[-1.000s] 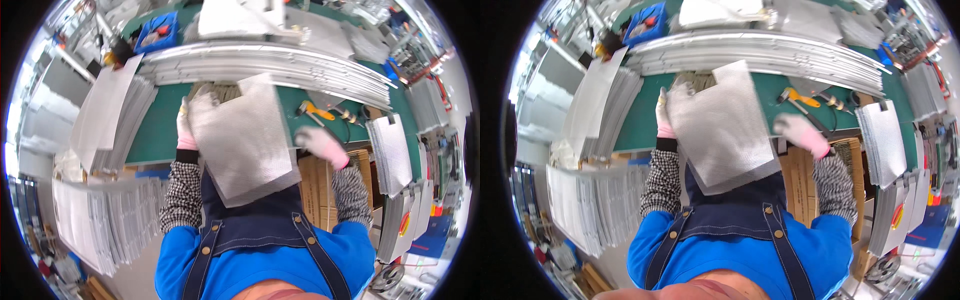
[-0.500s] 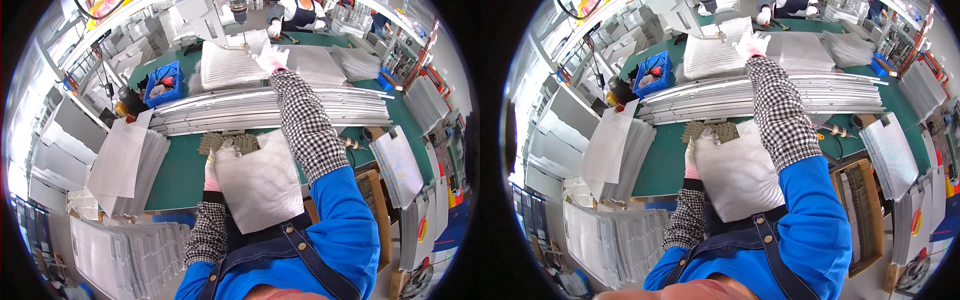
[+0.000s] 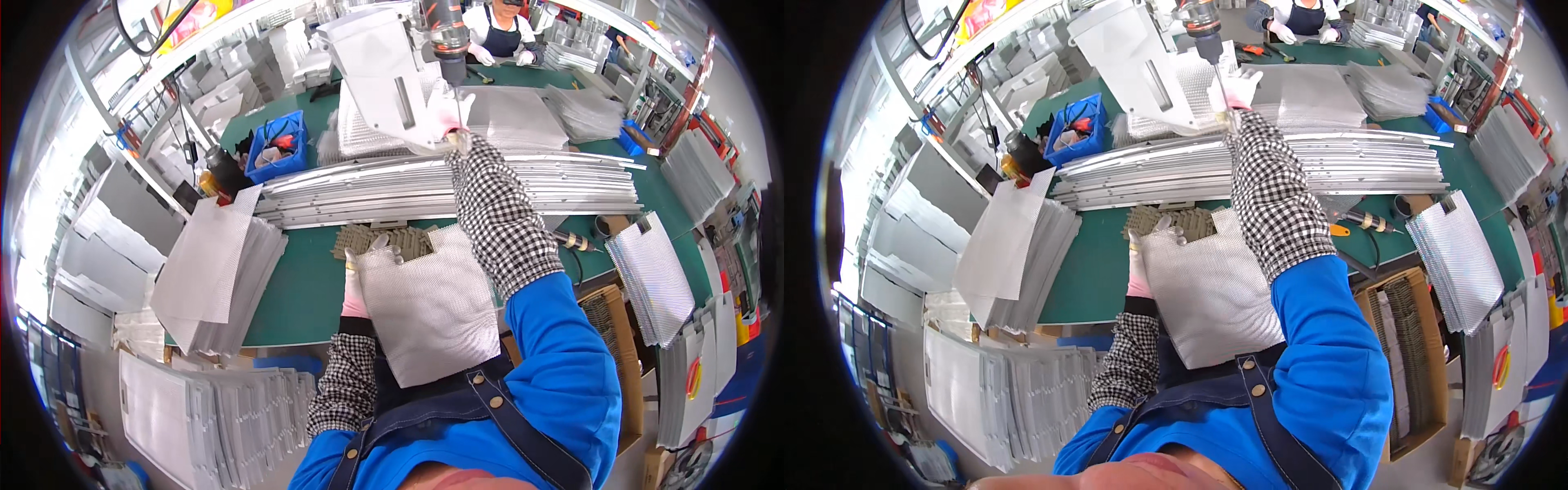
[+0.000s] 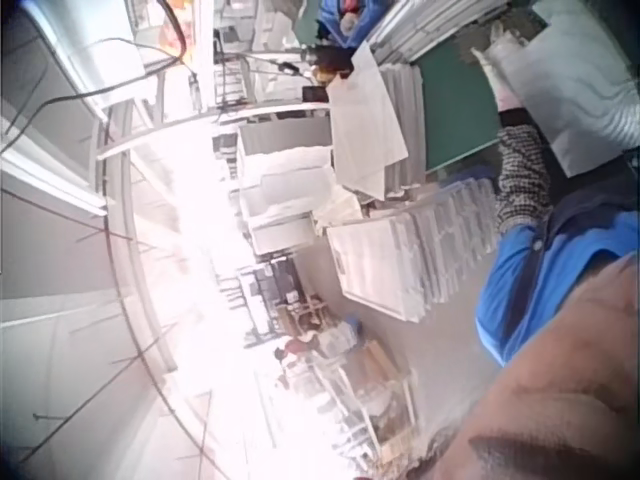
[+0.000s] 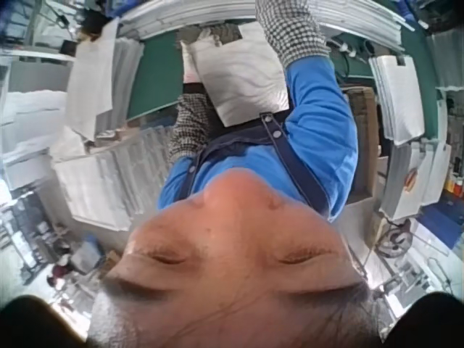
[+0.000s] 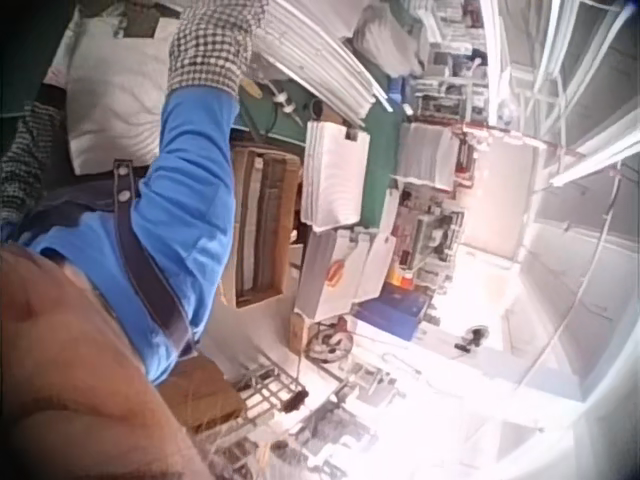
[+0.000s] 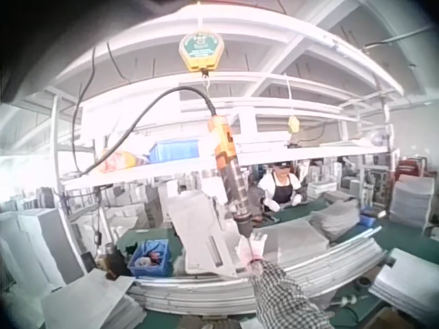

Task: The person assembles air filters by placing a mesh sheet onto a workbench, inserting a cardboard spacer, and fitting a metal frame around it. They repeat this process for multiple units, handling mesh sheets, spacers, and frames one at a time.

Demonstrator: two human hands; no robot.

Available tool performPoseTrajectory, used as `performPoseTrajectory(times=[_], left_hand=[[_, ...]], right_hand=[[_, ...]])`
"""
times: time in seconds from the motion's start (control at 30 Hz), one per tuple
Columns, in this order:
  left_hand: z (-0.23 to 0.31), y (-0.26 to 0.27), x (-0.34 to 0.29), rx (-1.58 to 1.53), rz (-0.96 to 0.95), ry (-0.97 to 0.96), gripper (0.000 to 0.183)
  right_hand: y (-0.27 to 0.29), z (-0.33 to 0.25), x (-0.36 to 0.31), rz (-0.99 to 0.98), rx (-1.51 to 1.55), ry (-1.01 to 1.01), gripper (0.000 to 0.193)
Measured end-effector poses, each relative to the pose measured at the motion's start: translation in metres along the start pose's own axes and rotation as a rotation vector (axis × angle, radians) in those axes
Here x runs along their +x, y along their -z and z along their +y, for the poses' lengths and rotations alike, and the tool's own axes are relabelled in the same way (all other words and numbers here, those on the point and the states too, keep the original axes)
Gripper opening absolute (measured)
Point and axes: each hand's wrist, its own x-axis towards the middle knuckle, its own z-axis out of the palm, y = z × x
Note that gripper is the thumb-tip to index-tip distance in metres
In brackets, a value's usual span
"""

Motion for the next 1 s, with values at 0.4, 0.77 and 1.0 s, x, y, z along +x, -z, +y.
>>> performPoseTrajectory(times=[0.4,0.77,1.0], left_hand=[[-0.002,-0.002,0.000,-0.006,0.028,0.004,0.087],[0.005,0.005,-0.007,-0.027,0.040,-0.008,0.086],[0.006,-0.004,-0.009,0.001,0.049,0.012,0.085]], right_hand=[[0.029,-0.008,0.039,0.270,0.390,-0.169,0.028],[0.085,0.043,-0.055,-0.411,1.921,-0.608,0.035],[0.068,0.072,-0.041,-0.055,1.951,-0.588,0.036]])
